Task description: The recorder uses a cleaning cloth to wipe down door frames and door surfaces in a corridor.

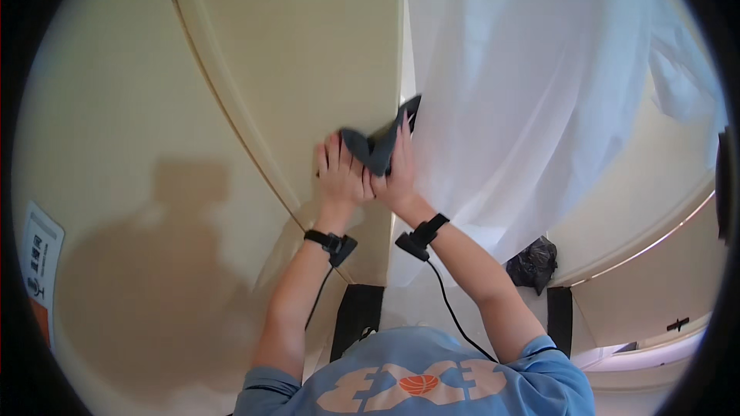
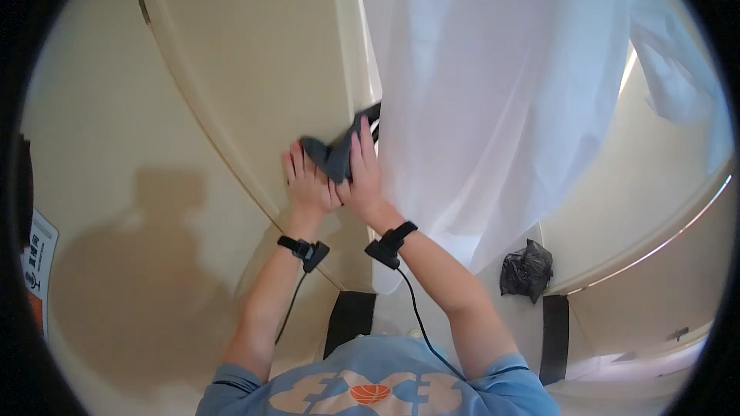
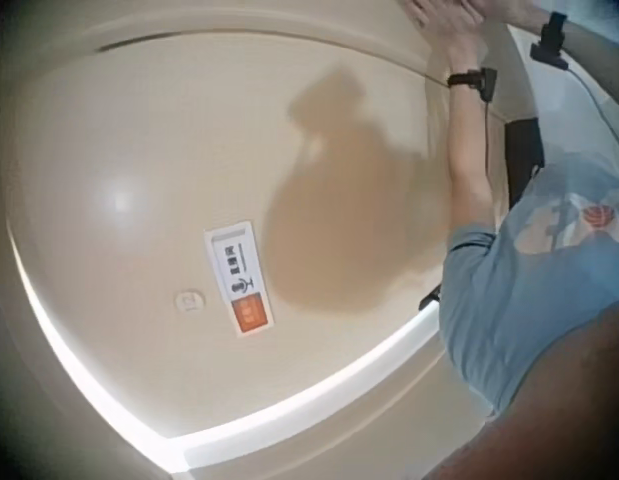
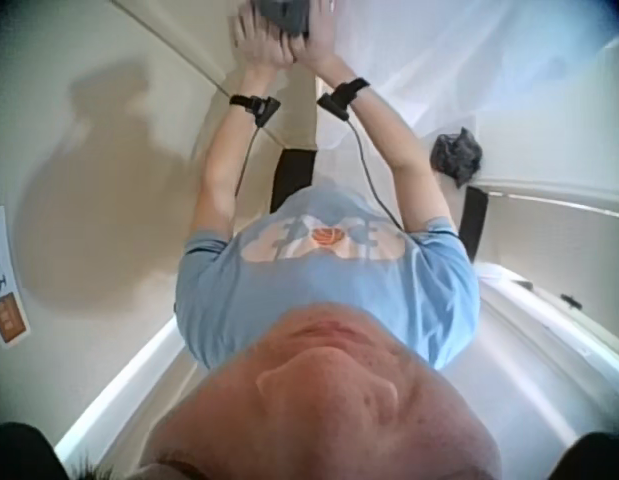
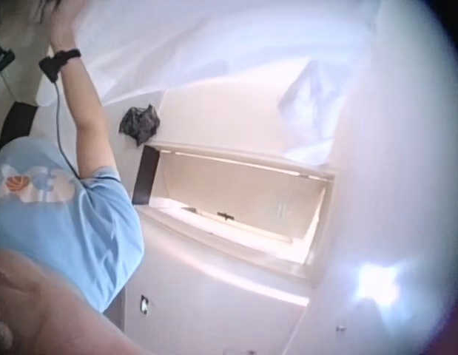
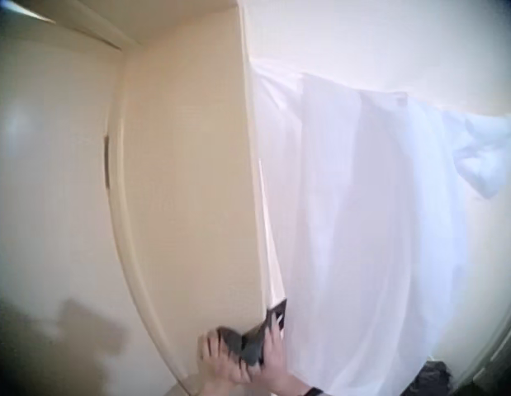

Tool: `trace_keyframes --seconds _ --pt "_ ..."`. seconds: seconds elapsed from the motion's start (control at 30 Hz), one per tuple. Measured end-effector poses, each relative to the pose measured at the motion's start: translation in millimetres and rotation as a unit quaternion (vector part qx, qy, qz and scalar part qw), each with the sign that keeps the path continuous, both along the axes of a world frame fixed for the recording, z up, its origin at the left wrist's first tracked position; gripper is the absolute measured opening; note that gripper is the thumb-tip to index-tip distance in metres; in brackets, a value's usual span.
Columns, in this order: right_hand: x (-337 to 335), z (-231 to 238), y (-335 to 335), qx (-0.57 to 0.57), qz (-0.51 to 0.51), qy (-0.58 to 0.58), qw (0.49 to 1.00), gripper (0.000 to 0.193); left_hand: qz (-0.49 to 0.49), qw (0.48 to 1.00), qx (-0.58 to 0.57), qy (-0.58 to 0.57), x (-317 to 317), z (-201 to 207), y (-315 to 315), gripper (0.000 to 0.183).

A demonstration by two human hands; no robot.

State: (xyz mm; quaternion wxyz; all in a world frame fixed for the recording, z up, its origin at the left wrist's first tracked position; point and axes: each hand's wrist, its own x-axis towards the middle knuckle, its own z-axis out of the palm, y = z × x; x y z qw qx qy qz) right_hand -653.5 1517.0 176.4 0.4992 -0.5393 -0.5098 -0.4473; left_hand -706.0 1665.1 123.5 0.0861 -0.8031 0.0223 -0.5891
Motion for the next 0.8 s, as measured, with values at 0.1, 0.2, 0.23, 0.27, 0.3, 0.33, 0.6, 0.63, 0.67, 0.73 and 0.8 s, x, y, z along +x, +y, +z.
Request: trace_keyframes --seconds 0.1,0.2,0.23,0.27,0.3,0.33,0.6,0.63,0.67,0.73,0.8 --pt "-3.0 -4.7 0.2 -0.045 0.002 0.082 0.996 0.08 0.041 0.991 -0.072 0.106 -0.8 -21.3 -1.3 0.06" --pt "-13.1 -10.5 18.4 -0.045 0.016 0.172 0.984 0.081 0.061 0.985 -0.093 0.133 -1.4 -41.6 12.3 0.061" --pt "-21.9 -9.8 19.9 -0.065 0.013 0.231 0.971 0.08 0.06 0.978 -0.106 0.168 -11.5 -38.7 7.4 0.062" --pt "-30.6 -11.5 22.5 -0.076 0.005 0.267 0.961 0.078 0.06 0.97 -0.118 0.202 -22.4 -35.7 2.5 0.064" --pt "-38.6 -19.1 14.9 -0.09 -0.008 0.3 0.95 0.076 0.054 0.961 -0.133 0.236 -36.7 -31.5 -14.4 0.066" --pt "-39.1 -29.9 1.6 -0.113 -0.036 0.329 0.937 0.075 0.016 0.94 -0.176 0.293 -47.2 -23.4 -40.5 0.068" --pt "-91.8 -162.2 -179.1 -0.566 -0.125 0.581 0.571 0.035 0.033 0.466 -0.551 0.691 -218.1 -229.8 -1.4 0.07" --pt "-112.7 -187.8 -232.7 -0.55 -0.198 0.622 0.52 0.033 0.039 0.42 -0.563 0.711 -239.8 -243.7 -0.5 0.068" --pt "-122.0 -252.3 -288.4 -0.514 -0.258 0.646 0.502 0.026 0.047 0.385 -0.569 0.725 -261.2 -255.6 3.9 0.066" --pt "-178.9 -223.2 -378.8 -0.454 -0.29 0.749 0.385 0.031 0.074 0.332 -0.578 0.742 -304.0 -249.3 11.8 0.062" --pt "-228.5 -258.1 -436.6 -0.33 -0.348 0.819 0.315 0.032 0.064 0.301 -0.552 0.775 -297.1 -250.0 32.4 0.059"
